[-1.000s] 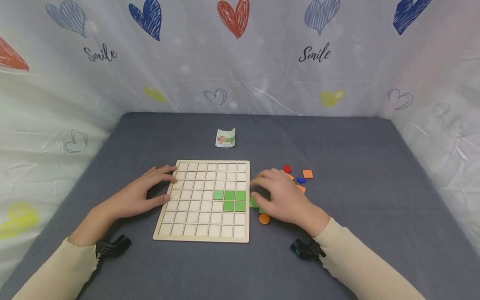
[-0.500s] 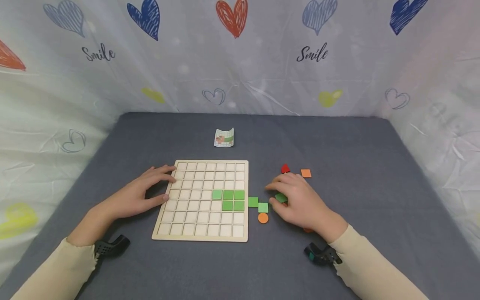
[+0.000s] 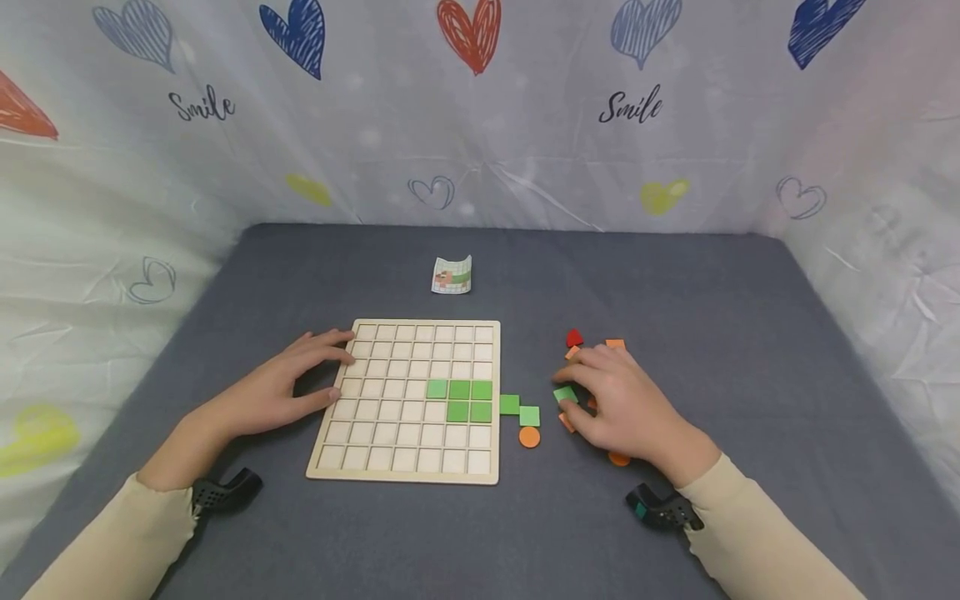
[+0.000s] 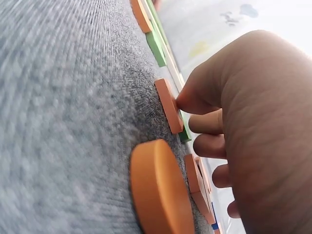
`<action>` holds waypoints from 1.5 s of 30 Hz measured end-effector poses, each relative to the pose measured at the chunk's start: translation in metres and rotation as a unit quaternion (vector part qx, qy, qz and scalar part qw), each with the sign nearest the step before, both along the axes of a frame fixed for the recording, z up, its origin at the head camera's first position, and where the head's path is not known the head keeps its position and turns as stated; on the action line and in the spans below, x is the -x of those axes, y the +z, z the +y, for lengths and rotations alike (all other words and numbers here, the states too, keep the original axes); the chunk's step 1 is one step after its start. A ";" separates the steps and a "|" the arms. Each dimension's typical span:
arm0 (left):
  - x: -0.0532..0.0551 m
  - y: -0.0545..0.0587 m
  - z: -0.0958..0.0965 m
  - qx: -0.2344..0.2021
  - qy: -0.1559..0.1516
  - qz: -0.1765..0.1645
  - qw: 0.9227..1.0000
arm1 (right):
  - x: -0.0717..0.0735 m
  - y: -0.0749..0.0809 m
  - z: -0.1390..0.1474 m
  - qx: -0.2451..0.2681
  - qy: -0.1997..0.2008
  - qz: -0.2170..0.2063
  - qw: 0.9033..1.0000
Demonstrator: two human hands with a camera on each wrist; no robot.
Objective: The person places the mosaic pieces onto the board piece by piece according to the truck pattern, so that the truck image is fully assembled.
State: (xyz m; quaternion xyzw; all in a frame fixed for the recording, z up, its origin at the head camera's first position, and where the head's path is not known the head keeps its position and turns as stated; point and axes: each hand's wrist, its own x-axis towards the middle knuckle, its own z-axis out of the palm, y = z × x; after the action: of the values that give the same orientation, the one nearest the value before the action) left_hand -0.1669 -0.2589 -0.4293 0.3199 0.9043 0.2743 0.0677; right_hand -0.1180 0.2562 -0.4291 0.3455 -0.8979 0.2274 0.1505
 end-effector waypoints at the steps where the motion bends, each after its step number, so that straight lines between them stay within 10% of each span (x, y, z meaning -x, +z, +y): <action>1: 0.000 0.000 0.000 0.000 0.001 0.000 1.000 | 0.000 0.000 0.000 -0.001 0.000 -0.001 1.000; 45: 0.001 0.002 0.001 0.004 -0.001 -0.002 1.000 | 0.006 -0.002 0.003 0.017 -0.007 -0.031 0.999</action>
State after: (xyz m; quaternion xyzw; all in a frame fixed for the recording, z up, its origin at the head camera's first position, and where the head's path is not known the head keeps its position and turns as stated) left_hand -0.1679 -0.2578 -0.4271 0.3204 0.9048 0.2714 0.0709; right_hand -0.1236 0.2593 -0.4313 0.3295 -0.9005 0.2522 0.1297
